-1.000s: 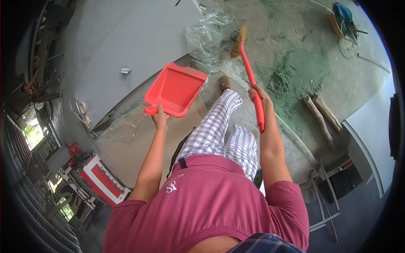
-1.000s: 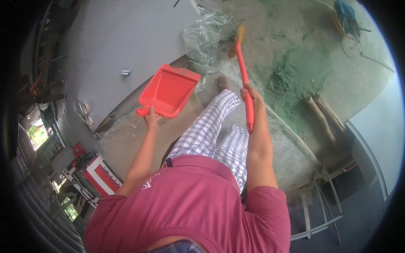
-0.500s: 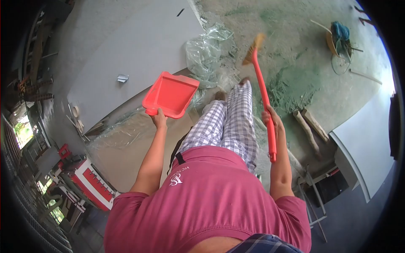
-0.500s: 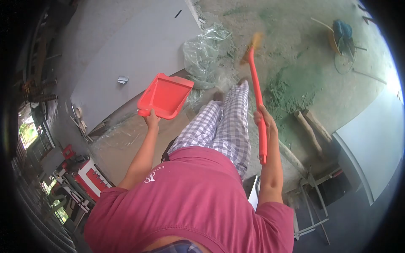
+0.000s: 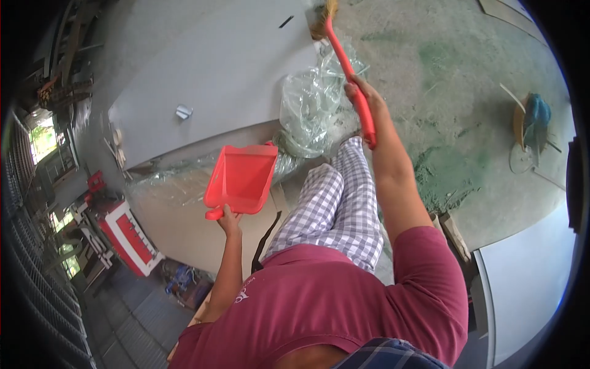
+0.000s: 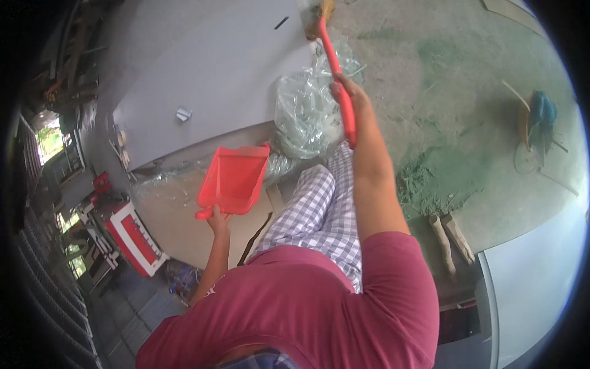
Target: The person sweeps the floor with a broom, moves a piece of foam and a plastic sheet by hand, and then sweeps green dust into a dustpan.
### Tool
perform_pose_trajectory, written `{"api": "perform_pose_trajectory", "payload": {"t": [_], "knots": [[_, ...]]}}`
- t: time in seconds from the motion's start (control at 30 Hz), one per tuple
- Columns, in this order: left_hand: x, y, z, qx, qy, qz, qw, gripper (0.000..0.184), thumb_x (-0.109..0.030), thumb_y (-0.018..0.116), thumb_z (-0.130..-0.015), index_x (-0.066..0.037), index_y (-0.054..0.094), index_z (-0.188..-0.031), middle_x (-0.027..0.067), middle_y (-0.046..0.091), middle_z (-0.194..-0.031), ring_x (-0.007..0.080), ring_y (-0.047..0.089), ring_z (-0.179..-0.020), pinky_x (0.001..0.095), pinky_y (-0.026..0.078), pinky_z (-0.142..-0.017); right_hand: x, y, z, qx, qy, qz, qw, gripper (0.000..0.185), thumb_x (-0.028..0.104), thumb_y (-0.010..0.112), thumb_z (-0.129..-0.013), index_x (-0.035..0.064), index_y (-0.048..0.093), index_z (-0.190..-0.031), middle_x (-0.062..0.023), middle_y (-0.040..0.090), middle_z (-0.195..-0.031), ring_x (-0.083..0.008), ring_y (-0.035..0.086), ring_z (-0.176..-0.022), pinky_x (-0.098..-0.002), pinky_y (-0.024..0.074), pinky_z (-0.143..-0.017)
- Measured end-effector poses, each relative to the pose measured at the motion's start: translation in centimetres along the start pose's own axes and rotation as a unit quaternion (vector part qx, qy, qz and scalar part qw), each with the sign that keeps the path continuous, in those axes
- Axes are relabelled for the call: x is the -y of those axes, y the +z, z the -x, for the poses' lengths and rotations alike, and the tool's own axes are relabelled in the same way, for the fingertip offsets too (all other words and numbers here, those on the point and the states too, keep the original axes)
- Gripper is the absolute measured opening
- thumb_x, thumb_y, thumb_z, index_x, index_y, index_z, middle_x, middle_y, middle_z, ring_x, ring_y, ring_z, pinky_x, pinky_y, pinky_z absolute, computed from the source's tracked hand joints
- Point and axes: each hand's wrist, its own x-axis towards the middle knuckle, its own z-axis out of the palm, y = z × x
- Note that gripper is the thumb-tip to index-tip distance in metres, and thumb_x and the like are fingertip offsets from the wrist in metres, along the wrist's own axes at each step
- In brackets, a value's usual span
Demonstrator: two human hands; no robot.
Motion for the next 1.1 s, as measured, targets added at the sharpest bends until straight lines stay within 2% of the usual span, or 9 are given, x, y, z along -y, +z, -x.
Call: {"api": "perform_pose_trajectory", "payload": {"t": [0.1, 0.17, 0.23, 0.43, 0.53, 0.7, 0.87, 1.07, 1.1], "knots": [[-0.7, 1.0, -0.4, 0.01, 0.003, -0.004, 1.0, 0.044, -0.02, 0.049, -0.084, -0.008, 0.028, -0.12, 0.0169, 0.045, -0.11, 0.033, 0.054, -0.095, 0.0475, 0.048, -0.078, -1.1, -3.3, 4.8, -0.16, -0.009, 0.275, 0.948, 0.023, 0.03, 0.05, -0.085, 0.0098, 0.044, -0.077, 0.0033, 0.038, -0.053, -0.0059, 0.036, -0.04, -0.0186, 0.0307, -0.035], [-0.9, 2.5, -0.1, -0.005, -0.002, 0.013, 1.0, 0.043, -0.02, 0.049, -0.084, -0.008, 0.028, -0.12, 0.0167, 0.045, -0.11, 0.0328, 0.054, -0.096, 0.048, 0.047, -0.079, -1.9, -4.2, 9.4, -0.149, -0.06, 0.305, 0.939, 0.037, 0.032, 0.048, -0.086, 0.0197, 0.036, -0.119, 0.0037, 0.036, -0.054, -0.0047, 0.035, -0.039, -0.0183, 0.0287, -0.033], [-1.6, 4.5, -0.1, -0.013, -0.004, 0.023, 1.0, 0.043, -0.02, 0.05, -0.084, -0.008, 0.029, -0.12, 0.0164, 0.044, -0.11, 0.0326, 0.053, -0.096, 0.0485, 0.046, -0.081, -2.7, 1.5, 14.8, -0.203, -0.039, 0.27, 0.94, 0.043, 0.033, 0.049, -0.086, 0.0207, 0.034, -0.124, 0.0037, 0.036, -0.055, -0.0045, 0.034, -0.039, -0.0183, 0.0283, -0.033], [-3.8, 8.6, -0.3, -0.015, -0.01, 0.006, 1.0, 0.045, -0.02, 0.051, -0.084, -0.008, 0.029, -0.12, 0.0154, 0.045, -0.108, 0.0316, 0.054, -0.094, 0.0485, 0.045, -0.081, -1.8, 0.1, 5.9, -0.089, -0.025, 0.21, 0.973, 0.024, 0.036, 0.052, -0.084, 0.0159, 0.04, -0.085, 0.0023, 0.04, -0.052, -0.0061, 0.037, -0.038, -0.0186, 0.0323, -0.034], [-4.4, 9.3, 0.2, 0.011, 0.01, -0.013, 1.0, 0.046, -0.021, 0.051, -0.083, -0.008, 0.028, -0.121, 0.0156, 0.046, -0.107, 0.032, 0.054, -0.093, 0.0488, 0.046, -0.08, -0.7, -3.3, 2.6, -0.137, 0.005, 0.198, 0.971, 0.024, 0.037, 0.051, -0.085, 0.016, 0.039, -0.084, 0.0029, 0.038, -0.048, -0.007, 0.037, -0.038, -0.0191, 0.0321, -0.034], [-6.5, 11.8, 0.0, 0.033, 0.029, -0.008, 0.999, 0.052, -0.022, 0.05, -0.084, -0.007, 0.023, -0.125, 0.0207, 0.041, -0.115, 0.0387, 0.05, -0.1, 0.0494, 0.045, -0.083, -2.5, -9.4, 13.7, -0.181, -0.018, 0.14, 0.973, 0.03, 0.039, 0.054, -0.083, 0.0141, 0.038, -0.077, 0.0035, 0.037, -0.048, -0.0071, 0.037, -0.036, -0.0196, 0.0314, -0.033], [-5.8, 13.7, -2.5, 0.018, 0.027, -0.004, 0.999, 0.049, -0.018, 0.051, -0.082, -0.011, 0.024, -0.122, 0.0158, 0.043, -0.116, 0.0326, 0.053, -0.096, 0.0507, 0.044, -0.081, -9.7, -14.6, 27.2, -0.276, -0.064, -0.002, 0.959, 0.031, 0.038, 0.059, -0.08, 0.0144, 0.039, -0.081, 0.0034, 0.038, -0.05, -0.0056, 0.037, -0.038, -0.0172, 0.0328, -0.033], [-8.2, 16.2, -2.5, 0.065, 0.032, -0.001, 0.997, 0.046, -0.016, 0.05, -0.081, -0.012, 0.026, -0.12, 0.0145, 0.041, -0.118, 0.033, 0.053, -0.098, 0.0526, 0.043, -0.081, -15.8, -9.0, 36.1, -0.32, -0.074, -0.118, 0.937, 0.028, 0.035, 0.061, -0.079, 0.0189, 0.041, -0.091, 0.002, 0.04, -0.06, -0.0023, 0.037, -0.042, -0.0146, 0.0332, -0.035], [-8.6, 16.2, -2.3, 0.082, 0.04, 0.005, 0.996, 0.045, -0.016, 0.05, -0.081, -0.012, 0.026, -0.119, 0.0144, 0.042, -0.118, 0.0329, 0.053, -0.098, 0.0529, 0.044, -0.081, -16.1, -8.5, 36.1, -0.327, -0.07, -0.126, 0.934, 0.041, 0.035, 0.058, -0.081, 0.0287, 0.038, -0.116, 0.0022, 0.04, -0.061, -0.0035, 0.037, -0.043, -0.0157, 0.0328, -0.035]]}}
